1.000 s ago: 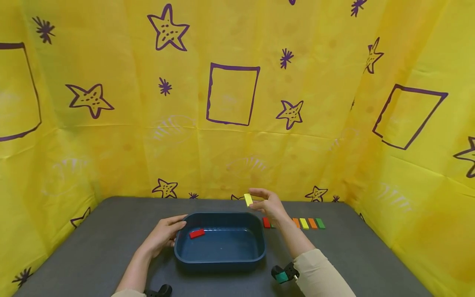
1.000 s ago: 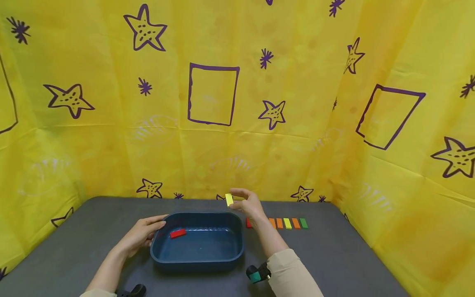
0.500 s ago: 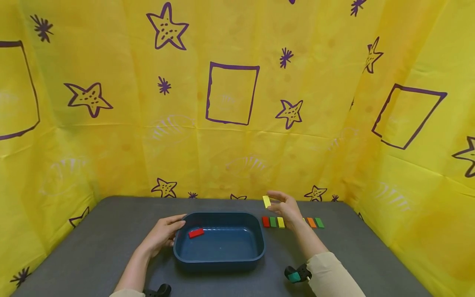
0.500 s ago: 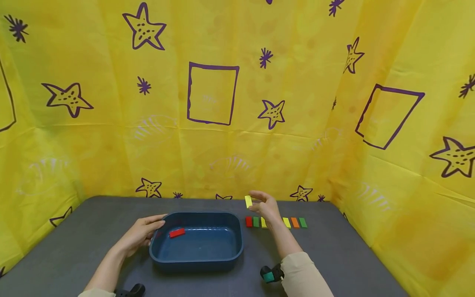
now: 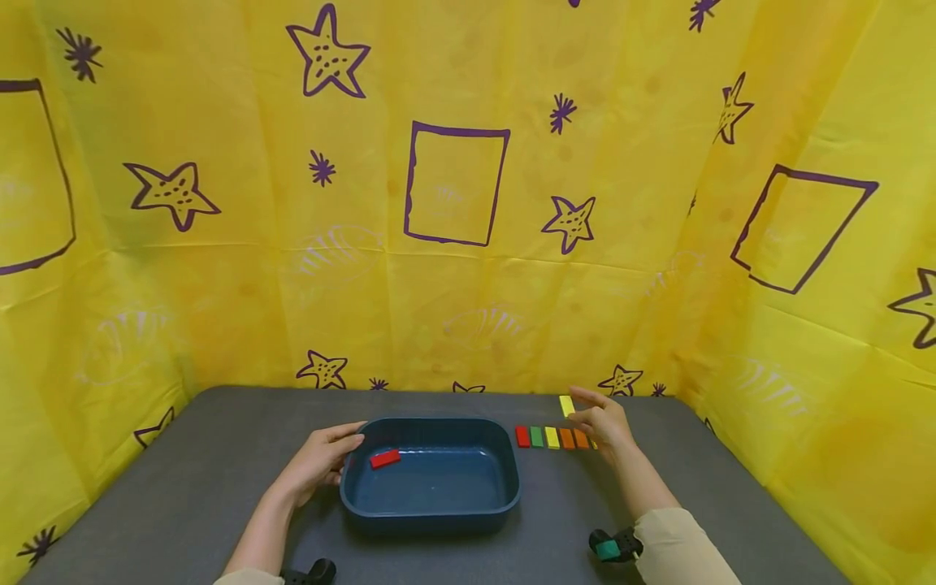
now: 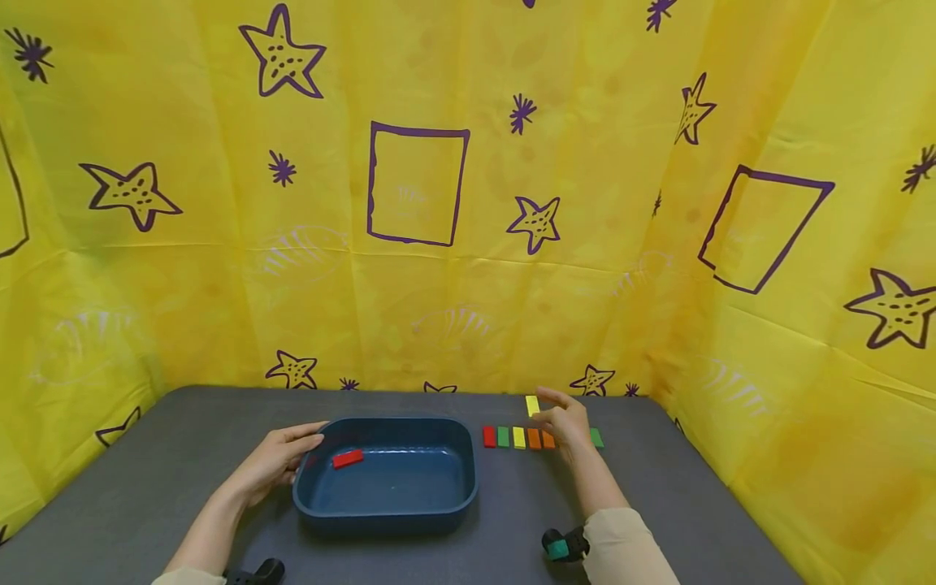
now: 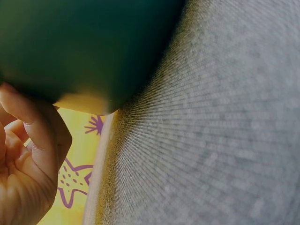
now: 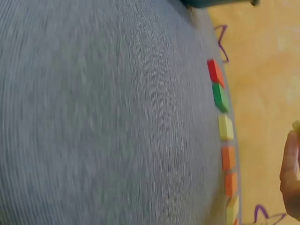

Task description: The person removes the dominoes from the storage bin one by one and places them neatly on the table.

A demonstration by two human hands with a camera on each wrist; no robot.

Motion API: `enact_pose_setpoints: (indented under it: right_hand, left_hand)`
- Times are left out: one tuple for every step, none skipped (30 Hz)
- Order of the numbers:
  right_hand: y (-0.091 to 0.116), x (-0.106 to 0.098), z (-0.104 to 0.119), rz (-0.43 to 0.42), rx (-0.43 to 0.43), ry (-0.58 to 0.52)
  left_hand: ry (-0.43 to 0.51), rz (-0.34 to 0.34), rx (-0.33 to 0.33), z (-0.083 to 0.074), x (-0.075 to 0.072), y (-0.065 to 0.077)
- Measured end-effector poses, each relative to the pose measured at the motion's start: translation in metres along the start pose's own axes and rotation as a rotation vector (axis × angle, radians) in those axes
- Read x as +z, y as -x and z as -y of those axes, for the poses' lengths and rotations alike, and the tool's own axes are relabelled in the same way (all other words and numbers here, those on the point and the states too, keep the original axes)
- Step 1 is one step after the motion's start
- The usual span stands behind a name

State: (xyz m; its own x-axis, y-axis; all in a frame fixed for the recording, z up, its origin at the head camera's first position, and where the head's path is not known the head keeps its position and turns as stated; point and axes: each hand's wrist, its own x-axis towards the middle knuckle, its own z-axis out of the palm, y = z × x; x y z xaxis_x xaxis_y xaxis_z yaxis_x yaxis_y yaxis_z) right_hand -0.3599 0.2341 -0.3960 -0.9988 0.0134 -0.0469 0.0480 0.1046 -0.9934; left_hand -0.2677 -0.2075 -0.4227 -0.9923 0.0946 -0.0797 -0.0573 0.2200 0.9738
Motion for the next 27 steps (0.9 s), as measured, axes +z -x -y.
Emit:
enact_pose_setpoints:
  right_hand:
    - [0.000,-0.004,-0.001,-0.006,0.008,-0.007]
    - [0.000,-0.008,-0.002,-0.009,0.015,-0.019]
    - [0.000,-0.012,-0.003,-0.017,0.020,-0.020]
    - [0.000,-0.016,-0.005,-0.023,0.025,-0.020]
    - [0.000,-0.020,-0.006,-0.034,0.030,-0.016]
    - [0.000,-0.024,-0.008,-0.044,0.037,-0.008]
    - [0.000,-0.028,-0.009,-0.056,0.044,0.004]
    - [-0.001,-0.033,-0.011,-0.063,0.046,0.023]
    - [-0.001,-0.037,-0.013,-0.073,0.047,0.041]
    - [-0.001,-0.041,-0.014,-0.080,0.050,0.046]
    - [-0.001,-0.046,-0.016,-0.087,0.050,0.054]
    - [-0.002,-0.050,-0.017,-0.092,0.052,0.057]
    - [-0.002,-0.054,-0.019,-0.099,0.053,0.054]
    - [-0.002,-0.058,-0.020,-0.104,0.052,0.050]
    - [-0.002,-0.062,-0.021,-0.111,0.058,0.033]
    - [-0.003,-0.066,-0.022,-0.117,0.062,0.020]
    - [-0.003,-0.070,-0.024,-0.125,0.066,0.020]
    - [-0.002,-0.073,-0.024,-0.133,0.073,0.010]
    - [-0.002,-0.077,-0.026,-0.140,0.075,0.002]
    - [-0.002,-0.080,-0.027,-0.150,0.079,-0.007]
    - [-0.001,-0.083,-0.028,-0.159,0.084,-0.018]
    - [-0.001,-0.086,-0.030,-0.167,0.086,-0.022]
    - [0.000,-0.088,-0.031,-0.177,0.090,-0.026]
    - [0.000,-0.091,-0.032,-0.184,0.091,-0.037]
    - [0.000,-0.094,-0.034,-0.193,0.092,-0.044]
    - [0.001,-0.097,-0.035,-0.203,0.093,-0.051]
    - [0.001,-0.099,-0.036,-0.211,0.093,-0.057]
  left_hand:
    - [0.000,-0.003,-0.002,0.000,0.000,0.000]
    - [-0.001,-0.004,-0.002,0.000,0.000,0.001]
    - [-0.001,-0.009,-0.006,0.000,0.000,0.001]
    - [-0.003,-0.011,-0.009,-0.001,0.000,0.001]
    - [-0.004,-0.012,-0.010,-0.001,0.000,0.001]
    - [-0.007,-0.010,-0.010,-0.001,0.000,0.001]
    - [-0.005,-0.014,-0.013,-0.001,0.001,0.001]
    - [-0.007,-0.012,-0.010,-0.001,0.000,0.001]
    - [-0.006,-0.014,-0.010,-0.001,0.000,0.001]
    - [-0.006,-0.012,-0.009,-0.001,0.000,0.000]
    - [-0.006,-0.012,-0.008,-0.001,0.000,0.000]
    - [-0.010,-0.008,-0.005,-0.001,0.000,0.000]
    - [-0.007,-0.013,-0.008,-0.002,0.000,0.000]
    - [-0.008,-0.014,-0.007,-0.002,0.000,0.000]
    - [-0.005,-0.018,-0.011,-0.002,0.000,0.000]
    - [-0.006,-0.018,-0.011,-0.001,-0.001,0.000]
    - [-0.009,-0.018,-0.009,-0.001,-0.001,0.000]
    - [-0.010,-0.017,-0.006,-0.001,-0.001,-0.001]
    - [-0.006,-0.020,-0.010,-0.001,-0.001,-0.001]
    - [-0.008,-0.018,-0.008,0.000,-0.001,-0.001]
    - [-0.008,-0.013,-0.005,0.000,-0.001,-0.001]
    - [-0.009,-0.010,-0.002,0.001,-0.001,-0.001]
    - [-0.009,-0.006,0.001,0.001,-0.001,-0.001]
    - [-0.005,-0.004,0.001,0.001,-0.001,-0.001]
    - [-0.002,-0.002,0.000,0.001,-0.001,-0.001]
    - [-0.001,0.001,0.000,0.001,-0.001,-0.001]
    - [-0.001,0.004,0.001,0.001,-0.001,-0.001]
